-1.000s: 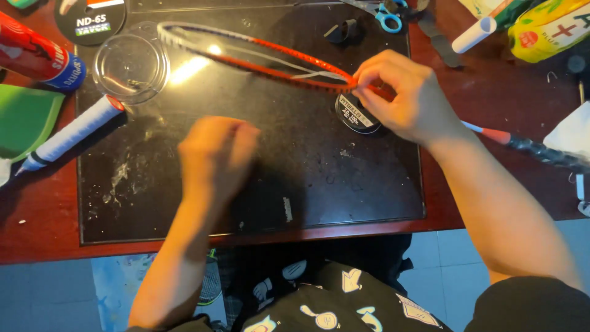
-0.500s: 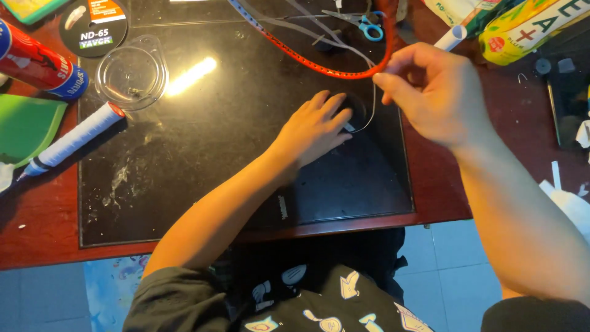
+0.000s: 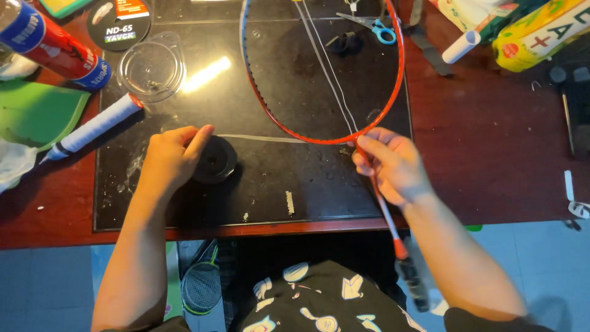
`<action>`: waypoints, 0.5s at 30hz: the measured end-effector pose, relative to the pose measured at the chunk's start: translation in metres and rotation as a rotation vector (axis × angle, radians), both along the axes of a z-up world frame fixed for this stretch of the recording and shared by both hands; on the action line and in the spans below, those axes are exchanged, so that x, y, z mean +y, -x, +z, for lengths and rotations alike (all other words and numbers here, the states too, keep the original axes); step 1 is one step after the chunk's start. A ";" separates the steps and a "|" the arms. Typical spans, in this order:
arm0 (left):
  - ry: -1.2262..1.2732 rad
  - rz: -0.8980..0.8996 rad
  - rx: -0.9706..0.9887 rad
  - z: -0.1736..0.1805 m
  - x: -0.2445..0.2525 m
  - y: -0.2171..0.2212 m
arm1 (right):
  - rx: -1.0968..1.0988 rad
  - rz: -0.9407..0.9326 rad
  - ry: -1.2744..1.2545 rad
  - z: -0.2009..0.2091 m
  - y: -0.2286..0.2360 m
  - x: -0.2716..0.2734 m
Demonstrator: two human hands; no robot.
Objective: The person strings a red badminton racket frame by hand, threading a white string through the grommets. They pull the string taut and weave it across the frame to create the vertical lines of the racket's mesh.
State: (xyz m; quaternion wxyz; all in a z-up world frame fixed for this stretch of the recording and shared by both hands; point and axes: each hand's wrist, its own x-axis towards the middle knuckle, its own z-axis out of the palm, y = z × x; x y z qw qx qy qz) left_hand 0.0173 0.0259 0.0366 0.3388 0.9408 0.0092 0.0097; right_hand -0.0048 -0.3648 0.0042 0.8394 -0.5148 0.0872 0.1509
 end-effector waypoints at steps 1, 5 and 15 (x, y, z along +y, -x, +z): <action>0.001 0.006 0.002 -0.001 0.001 0.001 | 0.002 0.006 0.001 -0.004 0.002 0.003; -0.115 0.029 -0.052 -0.013 0.004 -0.003 | 0.038 -0.022 -0.059 -0.020 0.005 0.013; -0.397 -0.041 -0.228 -0.019 -0.033 -0.027 | 0.037 0.006 -0.127 -0.034 -0.001 0.014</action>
